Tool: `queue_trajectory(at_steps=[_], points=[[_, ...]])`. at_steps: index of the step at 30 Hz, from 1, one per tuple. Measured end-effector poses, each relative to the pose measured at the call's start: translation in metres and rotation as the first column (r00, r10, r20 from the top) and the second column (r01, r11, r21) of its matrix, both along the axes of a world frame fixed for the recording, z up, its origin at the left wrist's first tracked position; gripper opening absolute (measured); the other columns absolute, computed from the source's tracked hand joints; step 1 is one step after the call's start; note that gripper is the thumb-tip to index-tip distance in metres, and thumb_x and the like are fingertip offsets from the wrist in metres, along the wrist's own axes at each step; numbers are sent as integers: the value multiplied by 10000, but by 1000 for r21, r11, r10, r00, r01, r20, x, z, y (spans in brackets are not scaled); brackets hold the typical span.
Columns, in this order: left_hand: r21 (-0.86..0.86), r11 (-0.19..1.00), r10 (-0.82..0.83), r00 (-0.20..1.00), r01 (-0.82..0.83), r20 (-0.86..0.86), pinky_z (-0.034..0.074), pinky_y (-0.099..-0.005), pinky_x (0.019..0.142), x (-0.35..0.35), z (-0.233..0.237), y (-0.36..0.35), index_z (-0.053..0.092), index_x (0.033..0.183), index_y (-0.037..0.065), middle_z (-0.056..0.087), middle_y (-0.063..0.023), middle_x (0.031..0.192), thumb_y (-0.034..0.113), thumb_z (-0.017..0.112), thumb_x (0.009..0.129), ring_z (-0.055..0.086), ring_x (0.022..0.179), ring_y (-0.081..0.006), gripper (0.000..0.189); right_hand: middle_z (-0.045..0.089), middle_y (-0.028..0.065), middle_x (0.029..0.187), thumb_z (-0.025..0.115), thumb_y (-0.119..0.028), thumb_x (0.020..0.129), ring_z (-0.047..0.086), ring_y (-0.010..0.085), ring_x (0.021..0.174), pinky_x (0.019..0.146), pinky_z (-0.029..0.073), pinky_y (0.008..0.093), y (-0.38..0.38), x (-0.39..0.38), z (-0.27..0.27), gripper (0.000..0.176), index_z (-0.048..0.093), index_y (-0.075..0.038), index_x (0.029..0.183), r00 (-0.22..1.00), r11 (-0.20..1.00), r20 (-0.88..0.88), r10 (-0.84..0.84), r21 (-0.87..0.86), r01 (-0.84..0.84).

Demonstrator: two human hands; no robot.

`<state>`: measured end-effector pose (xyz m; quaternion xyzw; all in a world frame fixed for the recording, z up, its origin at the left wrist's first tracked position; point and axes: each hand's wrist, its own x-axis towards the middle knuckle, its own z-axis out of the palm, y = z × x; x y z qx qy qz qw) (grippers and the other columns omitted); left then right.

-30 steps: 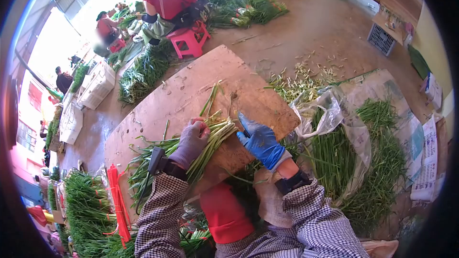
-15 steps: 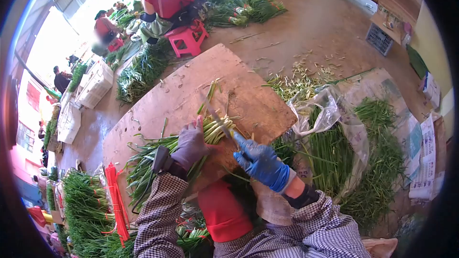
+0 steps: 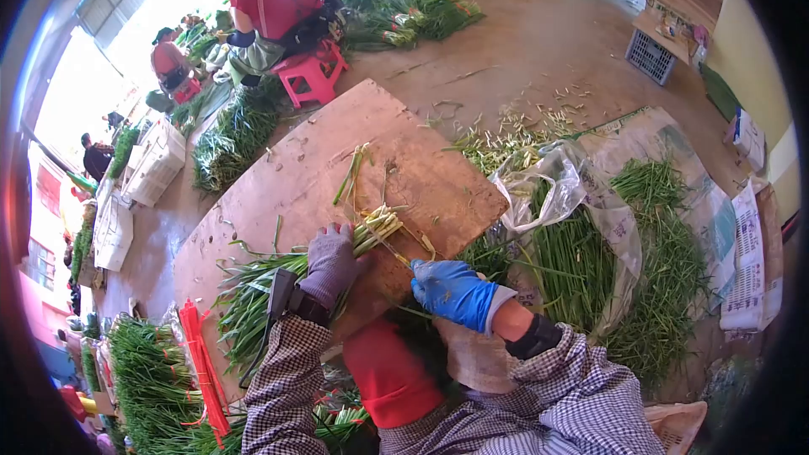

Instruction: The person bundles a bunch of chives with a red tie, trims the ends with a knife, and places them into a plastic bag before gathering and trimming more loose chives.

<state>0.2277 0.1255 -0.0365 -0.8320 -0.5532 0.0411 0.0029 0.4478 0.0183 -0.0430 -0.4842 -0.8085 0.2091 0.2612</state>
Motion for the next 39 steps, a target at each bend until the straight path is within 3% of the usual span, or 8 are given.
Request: queue_trajectory(at_steps=[9, 11, 16, 18, 21, 25, 28, 39], points=[[100, 994, -41, 998, 36, 50, 480, -437, 769, -1, -10, 0, 579, 1063, 40, 599, -133, 1034, 456, 698, 718, 575, 984, -300, 554, 609, 235, 758, 512, -152, 872, 615, 418, 745, 643, 484, 461, 74, -27, -6, 150, 575, -18, 895, 984, 989, 145, 108, -117, -91], [88, 995, -41, 998, 37, 37, 485, -438, 763, 2, -5, 1, 580, 1051, 49, 600, -133, 1034, 445, 696, 723, 575, 989, -300, 526, 625, 138, 683, 548, -124, 798, 630, 270, 609, 534, 500, 390, 89, -35, -7, 161, 646, -48, 695, 998, 1000, 63, -3, 10, 2], [-47, 999, 19, 1000, -18, 18, 469, -432, 851, -3, 4, 2, 539, 1184, 55, 569, -152, 1131, 453, 693, 734, 550, 1046, -321, 620, 622, 219, 717, 506, -161, 835, 634, 380, 700, 632, 509, 442, 131, -46, -18, 215, 648, 0, 818, 908, 922, 299, 293, 164, -352], [-69, 998, 2, 999, 1, 52, 470, -429, 854, 2, 2, 0, 537, 1192, 55, 567, -153, 1134, 455, 699, 729, 550, 1046, -323, 633, 624, 236, 761, 507, -185, 832, 635, 388, 739, 654, 509, 452, 110, -22, -6, 226, 645, -6, 820, 992, 983, -58, 108, -144, -116], [-103, 995, 1, 995, 9, 98, 468, -433, 868, -2, 10, 5, 531, 1196, 42, 566, -156, 1134, 444, 718, 711, 549, 1048, -333, 657, 628, 235, 771, 518, -196, 828, 643, 369, 733, 669, 513, 442, 97, 35, 0, 216, 645, -21, 816, 999, 962, 25, 32, -273, -24], [-172, 983, -79, 994, 66, -71, 467, -435, 877, 6, 17, 9, 535, 1170, 29, 575, -148, 1117, 391, 725, 702, 550, 1049, -336, 622, 636, 212, 775, 532, -230, 829, 640, 381, 745, 690, 506, 466, 114, 135, -11, 227, 623, -29, 778, 897, 961, 349, -272, 149, 233], [-192, 972, -179, 956, 135, -232, 461, -438, 890, 20, 17, 13, 557, 1131, 56, 579, -136, 1113, 324, 697, 722, 548, 1066, -317, 508, 637, 204, 782, 545, -224, 828, 629, 394, 737, 670, 499, 474, 88, 170, -1, 221, 620, -24, 771, 817, 849, 240, -525, 86, 521], [231, 718, -535, 733, 657, -421, 194, -631, 1077, 67, -3, 108, 643, 949, 228, 573, -75, 1214, 183, 560, 813, 489, 1208, -299, 166, 621, 215, 732, 572, -253, 860, 627, 393, 697, 632, 495, 480, 19, 181, -4, 402, 573, -5, 1176, 881, 877, 42, -472, -82, 474]])
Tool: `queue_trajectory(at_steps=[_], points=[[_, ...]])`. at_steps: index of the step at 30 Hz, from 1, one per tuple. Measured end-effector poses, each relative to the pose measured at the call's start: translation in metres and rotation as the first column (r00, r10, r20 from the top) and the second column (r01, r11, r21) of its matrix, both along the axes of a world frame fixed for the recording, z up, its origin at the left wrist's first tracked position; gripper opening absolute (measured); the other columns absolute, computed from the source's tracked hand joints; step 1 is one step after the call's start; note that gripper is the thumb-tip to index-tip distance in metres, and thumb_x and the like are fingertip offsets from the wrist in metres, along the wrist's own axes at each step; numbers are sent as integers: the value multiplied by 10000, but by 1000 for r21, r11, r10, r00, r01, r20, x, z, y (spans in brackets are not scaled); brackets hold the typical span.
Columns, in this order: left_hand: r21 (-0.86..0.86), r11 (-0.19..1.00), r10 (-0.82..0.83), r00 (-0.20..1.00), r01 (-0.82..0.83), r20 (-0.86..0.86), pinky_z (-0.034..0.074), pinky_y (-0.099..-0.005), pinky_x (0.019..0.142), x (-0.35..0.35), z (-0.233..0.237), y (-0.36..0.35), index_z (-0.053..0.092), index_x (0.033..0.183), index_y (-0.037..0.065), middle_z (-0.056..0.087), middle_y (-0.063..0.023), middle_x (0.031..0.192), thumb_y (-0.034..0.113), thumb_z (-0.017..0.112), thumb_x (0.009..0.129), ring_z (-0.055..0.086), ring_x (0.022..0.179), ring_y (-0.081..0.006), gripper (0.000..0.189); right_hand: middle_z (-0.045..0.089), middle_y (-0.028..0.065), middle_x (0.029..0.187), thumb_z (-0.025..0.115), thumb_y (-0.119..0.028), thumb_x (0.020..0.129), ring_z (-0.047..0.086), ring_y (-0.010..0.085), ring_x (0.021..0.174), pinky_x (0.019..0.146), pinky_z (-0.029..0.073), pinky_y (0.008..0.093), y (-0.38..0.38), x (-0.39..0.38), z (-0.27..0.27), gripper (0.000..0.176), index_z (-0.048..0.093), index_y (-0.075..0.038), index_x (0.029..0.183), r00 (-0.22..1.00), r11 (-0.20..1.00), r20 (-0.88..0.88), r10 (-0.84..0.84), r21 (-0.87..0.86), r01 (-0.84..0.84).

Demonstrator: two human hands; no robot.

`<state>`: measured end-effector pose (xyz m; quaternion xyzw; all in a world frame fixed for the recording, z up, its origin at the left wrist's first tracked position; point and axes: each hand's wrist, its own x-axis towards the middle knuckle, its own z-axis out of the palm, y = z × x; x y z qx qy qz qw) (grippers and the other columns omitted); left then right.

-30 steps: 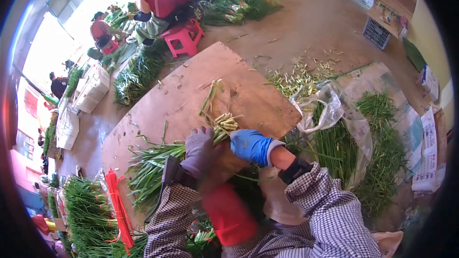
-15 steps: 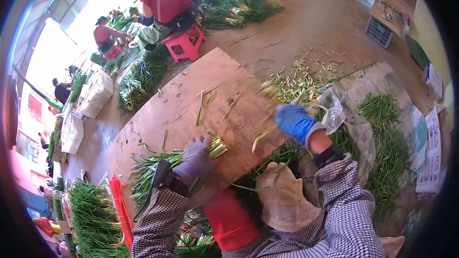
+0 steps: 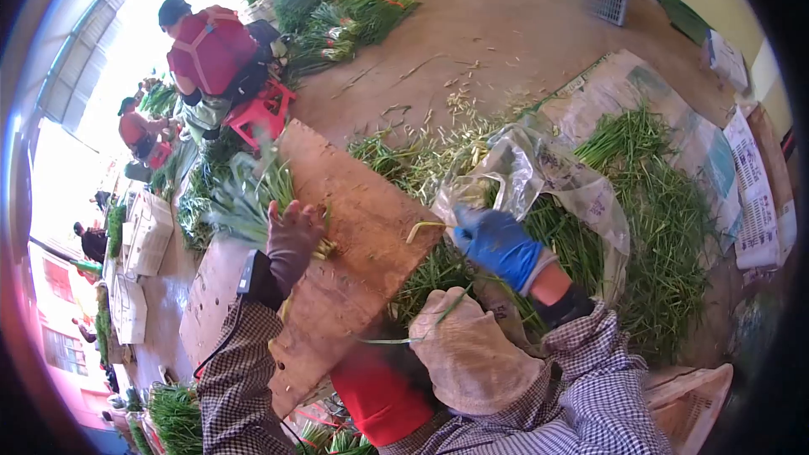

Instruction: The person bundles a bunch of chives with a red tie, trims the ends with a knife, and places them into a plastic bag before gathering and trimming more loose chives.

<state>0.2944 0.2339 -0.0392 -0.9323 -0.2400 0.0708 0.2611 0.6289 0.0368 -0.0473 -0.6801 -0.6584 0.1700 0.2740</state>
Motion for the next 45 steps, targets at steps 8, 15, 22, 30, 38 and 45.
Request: queue_trajectory(at_steps=[8, 15, 22, 30, 38, 45], points=[[-69, 979, 197, 979, -194, 45, 198, -570, 1099, -28, -12, 28, 553, 1238, 279, 423, -134, 1423, 217, 655, 736, 371, 1333, -332, 516, 640, 225, 831, 602, -253, 822, 643, 371, 774, 673, 515, 450, 34, -88, -13, 529, 514, 92, 1213, 995, 974, 9, 99, 202, -99], [-71, 946, 323, 932, -316, 165, 254, -547, 1079, -17, 37, -41, 247, 1483, 114, 229, -263, 1473, 260, 769, 683, 268, 1344, -420, 966, 643, 207, 832, 574, -281, 847, 647, 345, 773, 652, 507, 428, 44, -105, -13, 431, 586, 43, 1131, 969, 959, 39, 244, 142, -247], [-622, 581, 771, 601, -526, 212, 471, -457, 822, -72, -1, -99, 501, 1276, 37, 587, -241, 1096, 330, 717, 774, 572, 948, -385, 620, 627, 162, 814, 641, -245, 834, 637, 345, 771, 677, 511, 440, -9, -51, 2, 303, 608, -68, 1078, 989, 944, -132, 67, 329, -20], [-928, 371, 890, 278, 18, 361, 455, -265, 678, -94, -55, 13, 617, 1063, -6, 656, -15, 931, 100, 600, 900, 545, 764, -84, 195, 667, 152, 835, 664, -245, 833, 652, 319, 771, 698, 527, 405, -156, 74, -29, 327, 677, -86, 1117, 921, 913, -63, -384, 123, 389], [-871, 458, 808, 493, -180, 323, 427, -261, 712, -55, 3, -38, 598, 1112, -4, 571, -16, 876, 81, 595, 823, 497, 786, -102, 301, 685, 139, 944, 689, -258, 791, 659, 310, 837, 750, 530, 398, -286, 107, -118, 367, 673, -138, 1137, 810, 781, 60, -584, -233, 580], [-682, 638, 707, 623, -357, 335, 488, -310, 763, -18, 61, -130, 464, 1340, -18, 538, -147, 1149, 41, 632, 866, 553, 852, -179, 506, 667, 184, 1007, 614, -409, 836, 638, 370, 926, 820, 506, 456, -301, 59, -184, 450, 641, -79, 1141, 924, 715, 32, -381, -624, 316]])
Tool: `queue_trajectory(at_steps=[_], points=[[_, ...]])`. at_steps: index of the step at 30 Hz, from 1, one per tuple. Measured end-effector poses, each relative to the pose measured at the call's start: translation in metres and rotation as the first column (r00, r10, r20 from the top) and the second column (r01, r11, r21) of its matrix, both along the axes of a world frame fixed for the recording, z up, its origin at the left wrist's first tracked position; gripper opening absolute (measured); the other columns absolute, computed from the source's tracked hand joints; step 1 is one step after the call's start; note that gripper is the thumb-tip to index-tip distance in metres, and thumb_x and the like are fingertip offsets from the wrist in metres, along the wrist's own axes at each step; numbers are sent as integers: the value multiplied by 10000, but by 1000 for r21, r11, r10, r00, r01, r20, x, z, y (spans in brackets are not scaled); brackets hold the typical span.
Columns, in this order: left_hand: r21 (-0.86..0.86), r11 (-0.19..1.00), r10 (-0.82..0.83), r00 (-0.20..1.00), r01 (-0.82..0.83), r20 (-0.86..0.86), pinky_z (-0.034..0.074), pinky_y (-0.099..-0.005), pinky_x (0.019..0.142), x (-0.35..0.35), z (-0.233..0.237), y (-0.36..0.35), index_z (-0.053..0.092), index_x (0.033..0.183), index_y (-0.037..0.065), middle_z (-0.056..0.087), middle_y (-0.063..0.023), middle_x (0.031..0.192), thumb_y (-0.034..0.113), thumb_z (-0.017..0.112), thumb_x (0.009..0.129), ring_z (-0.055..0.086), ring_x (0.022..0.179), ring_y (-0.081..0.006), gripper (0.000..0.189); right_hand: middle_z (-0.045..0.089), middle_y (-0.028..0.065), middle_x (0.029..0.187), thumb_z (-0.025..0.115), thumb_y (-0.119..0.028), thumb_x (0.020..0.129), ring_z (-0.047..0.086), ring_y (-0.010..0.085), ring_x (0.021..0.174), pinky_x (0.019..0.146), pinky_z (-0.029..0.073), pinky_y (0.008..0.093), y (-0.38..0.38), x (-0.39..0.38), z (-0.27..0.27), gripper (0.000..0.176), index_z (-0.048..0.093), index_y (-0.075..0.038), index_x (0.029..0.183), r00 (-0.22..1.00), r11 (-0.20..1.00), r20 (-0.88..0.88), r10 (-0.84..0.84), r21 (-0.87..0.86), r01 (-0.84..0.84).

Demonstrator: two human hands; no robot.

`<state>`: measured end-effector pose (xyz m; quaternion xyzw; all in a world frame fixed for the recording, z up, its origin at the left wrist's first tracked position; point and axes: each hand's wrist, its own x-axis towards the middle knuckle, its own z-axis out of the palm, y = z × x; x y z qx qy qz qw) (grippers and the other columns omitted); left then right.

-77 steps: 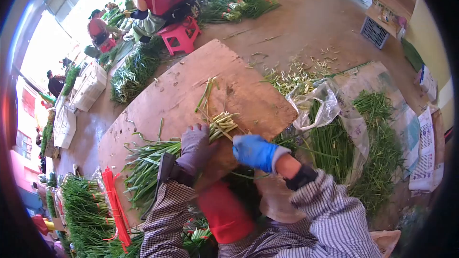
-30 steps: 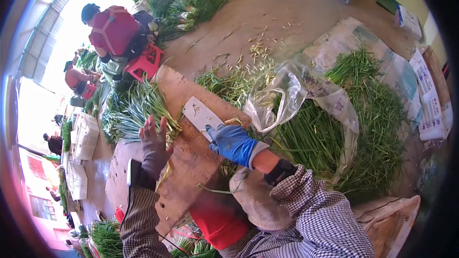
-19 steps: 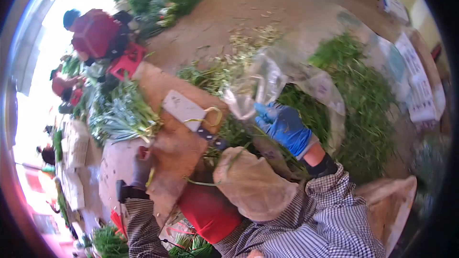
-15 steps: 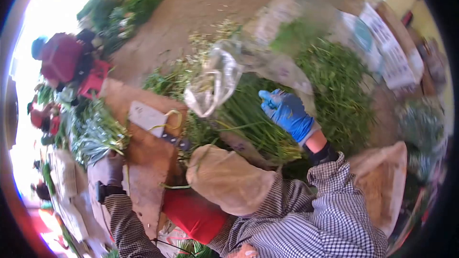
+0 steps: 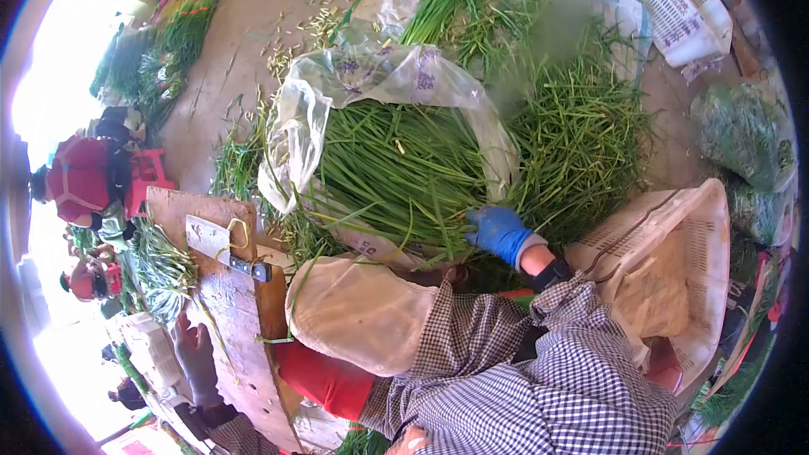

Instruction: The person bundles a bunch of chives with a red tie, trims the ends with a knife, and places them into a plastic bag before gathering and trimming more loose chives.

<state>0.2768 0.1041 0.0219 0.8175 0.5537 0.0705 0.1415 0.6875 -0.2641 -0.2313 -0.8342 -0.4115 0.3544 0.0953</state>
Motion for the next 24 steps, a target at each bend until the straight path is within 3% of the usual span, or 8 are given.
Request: queue_trajectory(at_steps=[3, 5, 6, 7, 9, 12, 16, 24], points=[[138, 937, -323, 946, 320, -1, 483, -291, 843, 97, 11, -63, 465, 1346, 14, 546, -107, 1190, -4, 599, 863, 567, 978, -175, 501, 661, 187, 997, 620, -419, 830, 638, 372, 925, 818, 505, 461, -19, -16, -31, 432, 647, -77, 1093, 999, 997, -49, 7, 82, -3], [154, 813, -580, 806, 562, 120, 474, -317, 902, 160, -11, -103, 486, 1306, 23, 514, -127, 1239, -11, 625, 837, 562, 1049, -235, 491, 658, 191, 1000, 625, -421, 823, 638, 371, 927, 821, 503, 463, -32, -11, -33, 427, 651, -72, 1068, 997, 991, -80, -8, 131, 18], [117, 735, -663, 744, 668, -84, 476, -349, 934, 192, -21, -126, 498, 1269, 23, 529, -157, 1252, -12, 656, 799, 563, 1094, -298, 497, 656, 194, 1003, 631, -422, 816, 638, 370, 929, 824, 501, 465, -35, -7, -31, 422, 655, -68, 1042, 995, 983, -102, -16, 178, 34], [64, 739, -664, 710, 670, 234, 481, -382, 927, 221, -50, -146, 514, 1239, 39, 553, -173, 1237, 21, 685, 773, 560, 1105, -328, 497, 656, 194, 1003, 631, -422, 816, 638, 370, 929, 824, 501, 465, -34, 0, -24, 422, 655, -68, 1042, 995, 983, -102, -18, 180, 37], [-195, 630, -716, 660, 751, 228, 485, -433, 879, 267, -94, -188, 536, 1146, 56, 580, -165, 1168, 118, 690, 771, 570, 1056, -343, 410, 662, 179, 994, 656, -423, 790, 645, 366, 910, 808, 511, 455, -28, 15, -12, 434, 662, -56, 1021, 996, 997, -47, 70, 14, -70], [-437, 489, -842, 540, 755, -9, 489, -449, 839, 299, -156, -237, 570, 1041, 40, 580, -177, 1074, 222, 612, 827, 577, 1018, -349, 285, 676, 162, 926, 688, -421, 762, 654, 366, 863, 745, 528, 451, -22, 16, -12, 417, 685, -50, 953, 994, 984, 96, 43, 171, -59], [-627, 479, -864, 455, 615, -214, 504, -426, 830, 286, -201, -264, 624, 1058, 53, 598, -158, 1051, 239, 570, 850, 626, 936, -334, 285, 678, 162, 825, 728, -426, 715, 661, 373, 787, 680, 532, 456, -9, 21, -39, 405, 702, -46, 853, 970, 970, 64, 235, 47, -238], [-756, 379, -870, 485, 534, -94, 481, -454, 841, 265, -216, -266, 601, 1013, 36, 577, -190, 1028, 291, 552, 864, 607, 967, -351, 300, 655, 210, 754, 739, -419, 685, 648, 391, 706, 647, 522, 462, -4, 28, -42, 410, 701, -18, 765, 918, 921, -84, 388, 17, -388]])
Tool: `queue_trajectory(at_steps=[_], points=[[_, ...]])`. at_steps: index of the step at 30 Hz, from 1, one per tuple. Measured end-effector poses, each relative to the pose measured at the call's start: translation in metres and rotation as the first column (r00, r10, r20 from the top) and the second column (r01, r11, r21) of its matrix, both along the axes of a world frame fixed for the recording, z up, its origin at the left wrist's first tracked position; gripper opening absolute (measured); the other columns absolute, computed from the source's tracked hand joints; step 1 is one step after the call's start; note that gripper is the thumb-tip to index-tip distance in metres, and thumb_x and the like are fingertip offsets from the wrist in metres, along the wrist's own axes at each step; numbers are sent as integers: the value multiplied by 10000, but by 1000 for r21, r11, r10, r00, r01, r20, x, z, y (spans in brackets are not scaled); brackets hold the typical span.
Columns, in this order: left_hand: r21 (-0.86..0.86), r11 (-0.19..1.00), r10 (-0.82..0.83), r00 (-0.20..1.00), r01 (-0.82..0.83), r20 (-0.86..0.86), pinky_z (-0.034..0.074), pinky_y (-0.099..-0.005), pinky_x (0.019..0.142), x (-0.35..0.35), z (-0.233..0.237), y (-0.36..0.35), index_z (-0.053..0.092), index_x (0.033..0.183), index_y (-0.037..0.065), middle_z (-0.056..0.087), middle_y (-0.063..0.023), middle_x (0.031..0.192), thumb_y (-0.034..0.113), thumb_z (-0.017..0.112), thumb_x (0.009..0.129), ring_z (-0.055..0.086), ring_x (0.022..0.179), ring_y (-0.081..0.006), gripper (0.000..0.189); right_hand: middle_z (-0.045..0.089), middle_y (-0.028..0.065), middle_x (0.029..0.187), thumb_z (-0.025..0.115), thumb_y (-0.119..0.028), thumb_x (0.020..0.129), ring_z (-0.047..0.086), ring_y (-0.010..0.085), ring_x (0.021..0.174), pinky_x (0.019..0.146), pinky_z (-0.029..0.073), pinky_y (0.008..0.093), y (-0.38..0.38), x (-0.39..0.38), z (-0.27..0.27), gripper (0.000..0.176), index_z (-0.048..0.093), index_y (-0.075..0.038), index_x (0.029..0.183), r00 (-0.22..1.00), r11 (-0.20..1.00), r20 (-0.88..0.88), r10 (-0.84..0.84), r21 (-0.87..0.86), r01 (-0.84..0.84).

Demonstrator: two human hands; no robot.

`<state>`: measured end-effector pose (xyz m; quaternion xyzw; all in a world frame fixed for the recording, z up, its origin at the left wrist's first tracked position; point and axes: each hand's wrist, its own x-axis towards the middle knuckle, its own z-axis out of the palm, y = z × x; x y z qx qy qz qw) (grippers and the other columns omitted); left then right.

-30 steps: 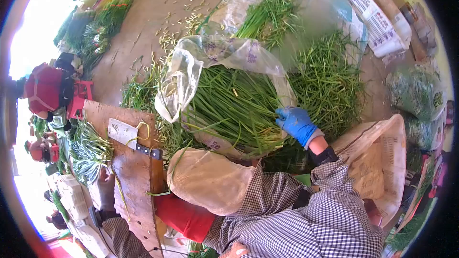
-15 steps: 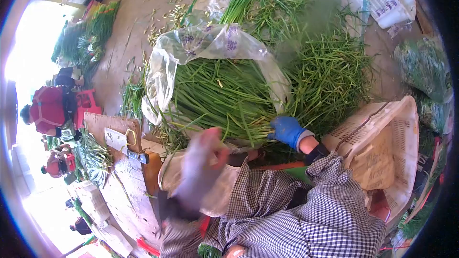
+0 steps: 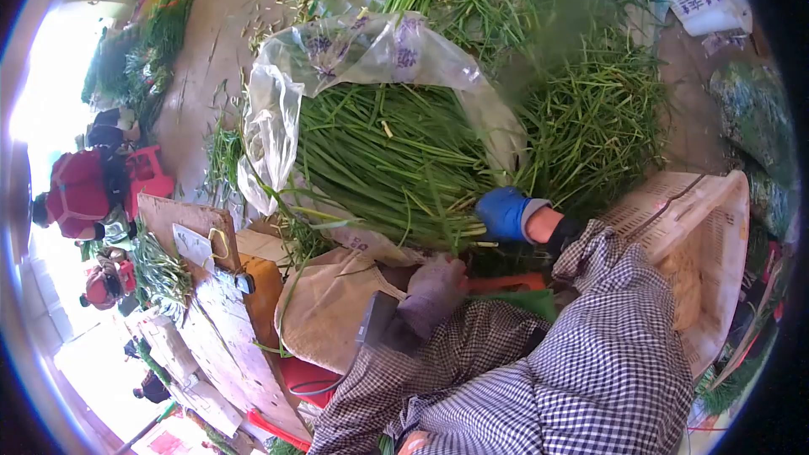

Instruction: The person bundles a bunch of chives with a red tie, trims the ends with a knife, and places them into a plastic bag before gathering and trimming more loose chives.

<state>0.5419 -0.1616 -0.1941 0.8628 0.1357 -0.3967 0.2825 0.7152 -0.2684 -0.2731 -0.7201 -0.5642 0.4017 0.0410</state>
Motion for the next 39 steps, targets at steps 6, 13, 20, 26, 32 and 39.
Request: queue_trajectory(at_steps=[6, 13, 20, 26, 32, 39], points=[[-101, 988, 118, 993, -120, -29, 475, -451, 860, 4, 3, 5, 598, 1029, 45, 580, -182, 1022, 294, 552, 872, 596, 998, -345, 298, 650, 230, 772, 727, -376, 672, 642, 403, 727, 665, 518, 469, 12, -5, -17, 401, 688, 0, 807, 995, 1000, -101, -25, -15, 23], [-575, 423, 591, 694, -701, -411, 486, -424, 900, -3, 6, 3, 502, 1265, -19, 568, -205, 1198, 568, 564, 885, 588, 1100, -339, 702, 668, 235, 867, 724, -391, 668, 644, 406, 823, 747, 507, 463, 24, 23, 13, 519, 663, 9, 992, 954, 995, -283, -101, -43, 93], [-445, -550, 642, -18, -707, -766, 459, -553, 962, 0, 25, 9, 335, 1421, 58, 503, -178, 1315, 681, 603, 792, 550, 1141, -377, 925, 665, 221, 795, 712, -405, 685, 655, 363, 739, 689, 503, 439, 33, -15, 86, 454, 675, -12, 908, 865, 983, -467, -185, -73, 171], [-350, -653, 636, -235, -672, -735, 568, -446, 683, -36, -31, 10, 555, 1039, 68, 650, -89, 860, 262, 676, 876, 650, 748, -266, 281, 675, 178, 811, 692, -402, 776, 647, 335, 708, 674, 503, 406, -1, -53, 97, 411, 683, -47, 983, 727, 946, -666, -170, 96, 309], [-281, -643, 669, -345, -712, -658, 591, -469, 746, -28, -16, 6, 514, 1094, 11, 633, -120, 916, 158, 632, 901, 666, 839, -296, 270, 680, 177, 807, 639, -255, 878, 658, 232, 685, 651, 500, 333, -11, -6, 96, 289, 690, -75, 1098, 564, 825, -782, -264, 119, 552], [-555, -368, 840, -11, -747, -542, 564, -358, 772, -37, 25, -15, 546, 1087, -21, 638, -99, 963, 110, 672, 848, 660, 837, -245, 300, 684, 183, 977, 680, -402, 852, 640, 241, 764, 760, 505, 371, 24, -30, 94, 504, 628, -4, 1158, 809, 924, -557, -188, 179, 339]])
